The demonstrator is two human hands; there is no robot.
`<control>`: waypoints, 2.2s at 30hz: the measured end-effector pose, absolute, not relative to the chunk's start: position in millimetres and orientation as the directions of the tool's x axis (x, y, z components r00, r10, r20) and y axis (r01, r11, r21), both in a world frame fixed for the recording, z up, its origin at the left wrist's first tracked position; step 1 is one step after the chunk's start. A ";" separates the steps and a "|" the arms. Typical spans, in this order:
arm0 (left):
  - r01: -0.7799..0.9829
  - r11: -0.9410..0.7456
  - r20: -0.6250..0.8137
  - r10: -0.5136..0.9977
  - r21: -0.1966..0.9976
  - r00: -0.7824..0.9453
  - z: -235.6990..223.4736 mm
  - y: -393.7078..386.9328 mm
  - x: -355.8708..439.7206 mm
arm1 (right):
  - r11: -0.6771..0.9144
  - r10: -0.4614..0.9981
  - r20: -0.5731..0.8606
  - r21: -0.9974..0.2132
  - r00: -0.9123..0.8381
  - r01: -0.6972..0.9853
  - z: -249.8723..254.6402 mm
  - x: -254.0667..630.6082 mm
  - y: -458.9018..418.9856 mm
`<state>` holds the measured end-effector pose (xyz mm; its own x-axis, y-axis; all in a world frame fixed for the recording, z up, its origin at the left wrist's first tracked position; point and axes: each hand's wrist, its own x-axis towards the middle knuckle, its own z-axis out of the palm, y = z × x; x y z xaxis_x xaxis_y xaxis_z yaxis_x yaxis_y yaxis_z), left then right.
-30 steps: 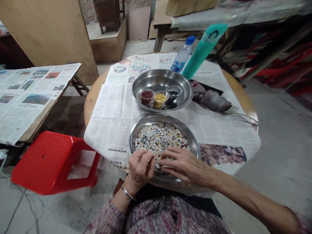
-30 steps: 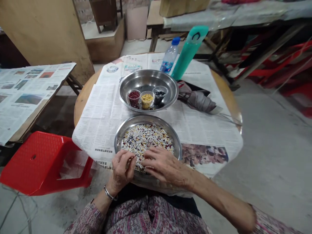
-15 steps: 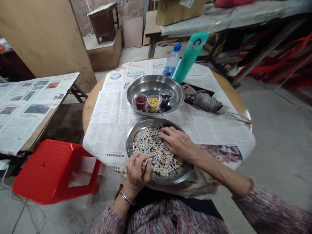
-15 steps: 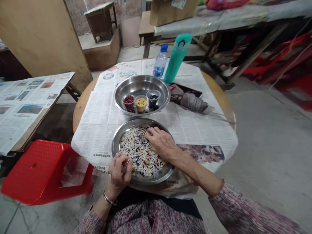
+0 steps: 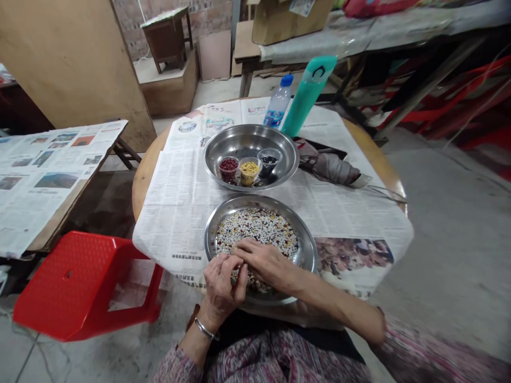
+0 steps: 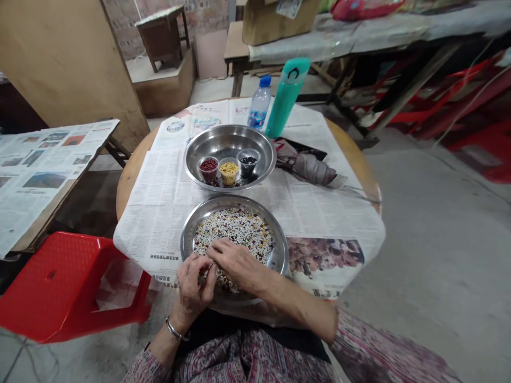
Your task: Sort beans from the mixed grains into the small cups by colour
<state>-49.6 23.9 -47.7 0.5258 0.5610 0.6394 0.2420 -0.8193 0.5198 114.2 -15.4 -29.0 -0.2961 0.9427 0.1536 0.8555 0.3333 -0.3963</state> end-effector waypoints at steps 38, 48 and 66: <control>0.231 -0.831 0.617 0.536 0.506 0.576 -50.5 25.1 -52.2 | 0.341 0.915 0.303 -0.228 -0.267 0.912 -32.5 121.3 -13.3; 0.245 -0.840 0.616 0.525 0.483 0.587 -48.8 24.7 -51.2 | 0.241 0.952 0.233 -0.175 -0.198 0.954 -36.5 170.8 -31.8; 0.275 -0.850 0.561 0.508 0.449 0.654 -37.2 26.0 -47.3 | -0.204 0.853 0.394 -0.351 0.342 0.914 34.9 234.4 43.5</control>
